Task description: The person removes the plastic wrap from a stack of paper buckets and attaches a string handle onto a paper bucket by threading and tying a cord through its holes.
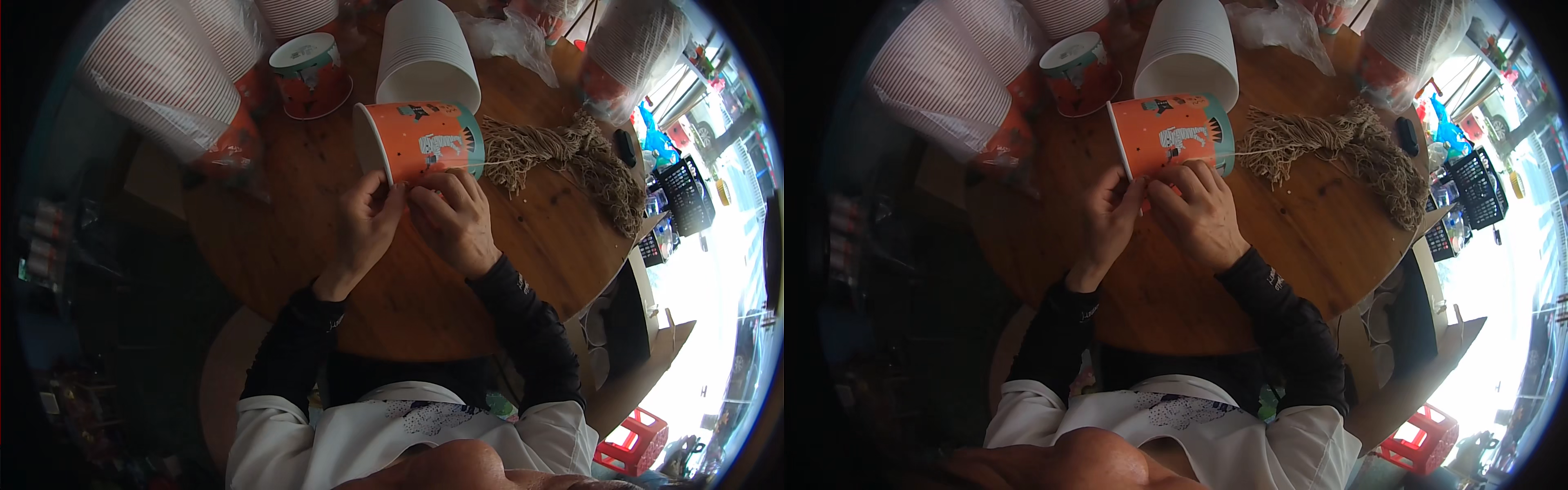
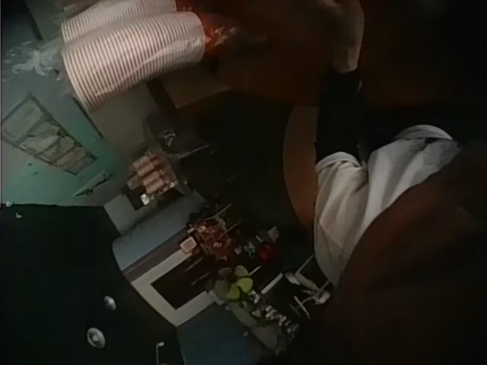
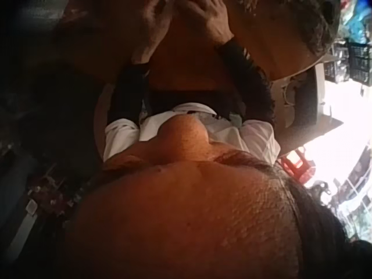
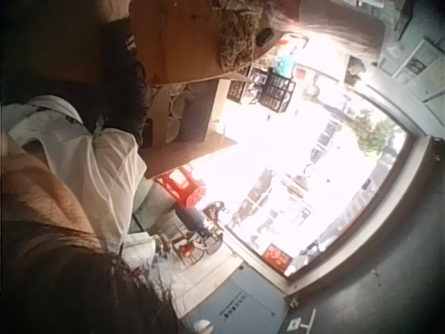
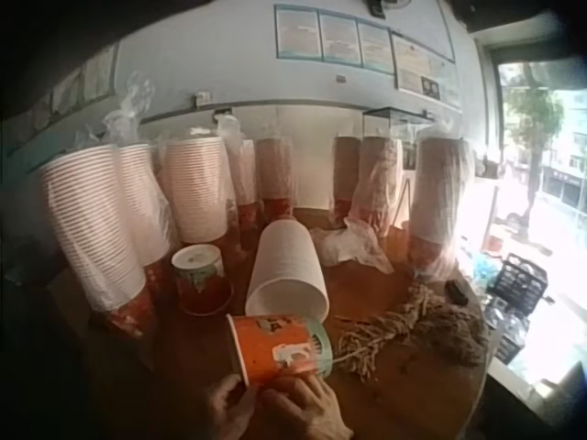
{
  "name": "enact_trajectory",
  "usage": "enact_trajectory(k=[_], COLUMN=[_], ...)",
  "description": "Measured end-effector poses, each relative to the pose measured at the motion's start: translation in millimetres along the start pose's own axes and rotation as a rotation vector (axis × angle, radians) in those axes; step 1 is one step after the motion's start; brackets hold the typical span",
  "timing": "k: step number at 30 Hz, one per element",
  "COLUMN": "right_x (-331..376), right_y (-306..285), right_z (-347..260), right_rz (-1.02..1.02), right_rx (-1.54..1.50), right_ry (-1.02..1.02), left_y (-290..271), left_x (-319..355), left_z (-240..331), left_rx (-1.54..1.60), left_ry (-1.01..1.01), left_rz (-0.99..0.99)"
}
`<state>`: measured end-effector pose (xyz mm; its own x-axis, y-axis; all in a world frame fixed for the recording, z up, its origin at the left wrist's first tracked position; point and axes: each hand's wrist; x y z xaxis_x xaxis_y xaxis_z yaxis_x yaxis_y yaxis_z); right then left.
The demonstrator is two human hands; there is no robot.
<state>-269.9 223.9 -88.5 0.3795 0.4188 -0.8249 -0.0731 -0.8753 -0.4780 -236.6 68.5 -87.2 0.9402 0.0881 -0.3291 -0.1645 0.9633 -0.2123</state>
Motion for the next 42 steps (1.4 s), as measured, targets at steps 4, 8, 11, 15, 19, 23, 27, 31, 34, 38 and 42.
enact_trajectory(k=[4, 8, 11, 15, 19, 23, 27, 31, 34, 38, 42], right_x=[-1, -1, -1, -2, -2, -4, 0, -4, -5, -9, -11], right_y=[2, 8, 11, 14, 16, 17, 14, 9, 5, -1, -5], right_z=[-1, -2, -2, -3, 1, 1, 5, 5, 2, -9, -18], right_rz=[0.026, 0.092, 0.114, 0.129, 0.184, 0.186, 0.149, 0.136, 0.126, 0.203, 0.137], right_rx=[-0.034, -0.094, -0.099, -0.090, -0.098, -0.114, -0.101, -0.048, -0.072, -0.224, -0.249], right_ry=[0.043, 0.134, 0.114, 0.163, 0.181, 0.180, 0.188, 0.149, 0.186, 0.212, 0.086], left_y=[3, 4, 2, 2, 0, -7, -2, -6, 6, -5, -15], left_x=[0, -1, -1, 0, 0, 1, 2, 4, 5, 4, 5], left_z=[-9, -3, -3, -1, 2, -5, -3, -3, 8, 3, -1], left_rx=[-0.028, -0.009, -0.032, -0.034, -0.017, 0.085, 0.163, 0.049, 0.116, -0.191, -0.431], left_ry=[-0.011, -0.010, 0.010, 0.022, -0.028, 0.045, 0.005, 0.000, 0.069, 0.355, 0.513], left_rz=[0.037, 0.047, 0.040, 0.050, -0.027, -0.063, -0.081, -0.176, -0.012, 0.263, 0.136])
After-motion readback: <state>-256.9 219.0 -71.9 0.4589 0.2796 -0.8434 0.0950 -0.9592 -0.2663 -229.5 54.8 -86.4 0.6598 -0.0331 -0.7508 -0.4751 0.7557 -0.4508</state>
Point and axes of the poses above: each hand's wrist, its own x-axis away from the middle knuckle, its own y-axis out of the palm, z = x × y, and after that the axes turned 14 degrees about -x, right-handed
